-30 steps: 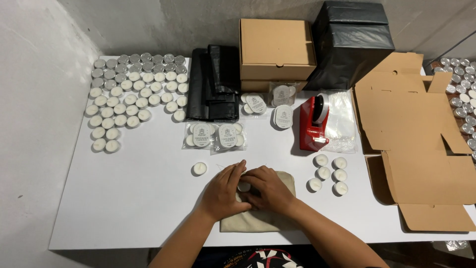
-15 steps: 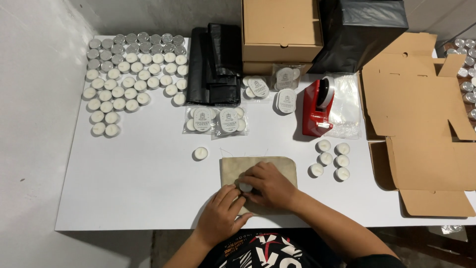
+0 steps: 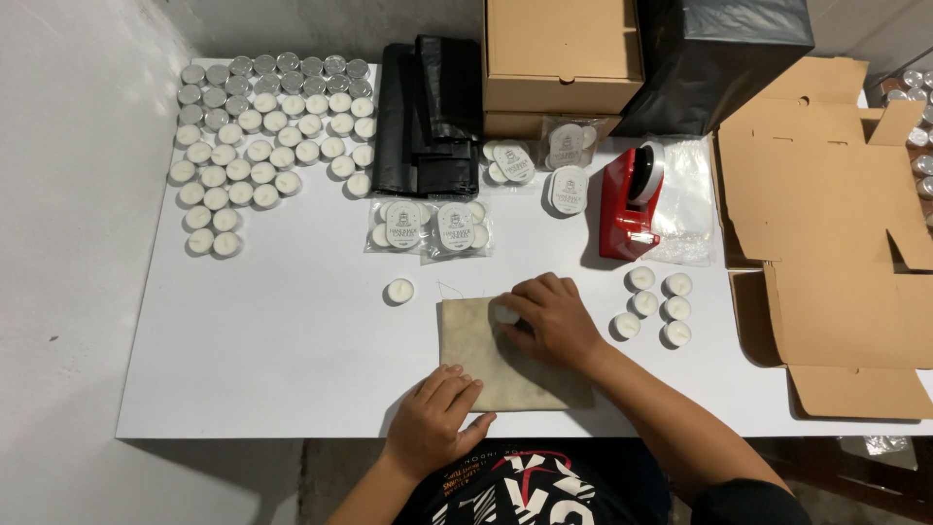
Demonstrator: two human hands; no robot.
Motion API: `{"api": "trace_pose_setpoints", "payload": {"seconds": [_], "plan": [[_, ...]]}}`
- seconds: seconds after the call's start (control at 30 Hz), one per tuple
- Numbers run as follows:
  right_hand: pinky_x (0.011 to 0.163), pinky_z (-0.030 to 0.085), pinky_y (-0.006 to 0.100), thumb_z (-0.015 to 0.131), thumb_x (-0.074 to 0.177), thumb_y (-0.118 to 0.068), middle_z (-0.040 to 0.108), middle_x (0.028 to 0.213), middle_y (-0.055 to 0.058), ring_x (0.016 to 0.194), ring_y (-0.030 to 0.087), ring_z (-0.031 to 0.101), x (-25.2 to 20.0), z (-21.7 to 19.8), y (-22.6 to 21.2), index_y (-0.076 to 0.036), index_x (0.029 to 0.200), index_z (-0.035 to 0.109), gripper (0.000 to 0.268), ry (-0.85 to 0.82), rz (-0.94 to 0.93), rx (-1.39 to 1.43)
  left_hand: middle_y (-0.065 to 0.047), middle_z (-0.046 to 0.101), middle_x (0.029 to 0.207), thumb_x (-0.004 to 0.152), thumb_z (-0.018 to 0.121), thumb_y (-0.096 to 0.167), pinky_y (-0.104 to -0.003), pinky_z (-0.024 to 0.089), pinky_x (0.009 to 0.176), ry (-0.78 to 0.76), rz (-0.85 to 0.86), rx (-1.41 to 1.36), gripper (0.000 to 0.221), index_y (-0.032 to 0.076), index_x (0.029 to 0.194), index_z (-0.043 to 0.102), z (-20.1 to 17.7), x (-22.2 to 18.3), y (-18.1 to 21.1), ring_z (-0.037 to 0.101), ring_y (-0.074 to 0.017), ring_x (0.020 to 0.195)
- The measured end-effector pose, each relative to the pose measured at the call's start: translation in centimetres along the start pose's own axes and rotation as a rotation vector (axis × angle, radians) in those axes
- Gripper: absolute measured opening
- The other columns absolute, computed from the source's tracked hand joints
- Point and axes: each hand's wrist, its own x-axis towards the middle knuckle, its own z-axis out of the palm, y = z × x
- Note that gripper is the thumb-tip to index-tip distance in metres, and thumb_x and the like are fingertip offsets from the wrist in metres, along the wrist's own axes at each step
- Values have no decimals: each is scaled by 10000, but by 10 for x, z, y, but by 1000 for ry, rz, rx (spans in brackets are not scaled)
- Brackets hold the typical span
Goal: Cleaning small metal tea light candle containers using a cloth before packaging.
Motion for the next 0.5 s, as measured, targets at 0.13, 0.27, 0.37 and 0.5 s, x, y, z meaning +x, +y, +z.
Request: {"api": "trace_pose_setpoints", "payload": {"seconds": [0.13, 0.27, 0.37, 0.5], "plan": [[799, 415, 450, 722, 896, -396, 672, 1152, 79, 1022, 303, 560, -5, -1, -28, -141, 1225, 702, 417, -77, -102, 47, -110, 708, 979, 871, 787, 377, -395, 565, 914, 3, -12, -16, 362, 48, 1005, 723, 1, -1, 1, 670, -291, 1007], [792, 410, 432, 719, 912, -370, 684, 1093, 30, 964, 274, 572, 0, -4, -12, -168, 1158, 714, 319, 2, -94, 21, -99, 698, 965, 853, 804, 373, -390, 575, 881, 2, -20, -4, 362, 59, 1010, 718, 2, -2, 1, 673, -283, 984], [772, 417, 444, 718, 889, -421, 668, 1084, 44, 974, 283, 567, -2, 2, -8, -186, 1172, 712, 368, 7, -18, -41, -101, 692, 963, 853, 802, 376, -390, 577, 886, -3, -19, -4, 362, 63, 1012, 712, 3, -3, 1, 675, -283, 973], [740, 373, 411, 768, 882, -320, 677, 1078, 35, 936, 252, 580, -8, 1, -47, -121, 1145, 704, 336, 12, -210, 115, -96, 691, 957, 850, 803, 399, -385, 586, 856, 13, -34, -5, 366, 68, 983, 722, 2, -3, 1, 674, -288, 983]]}}
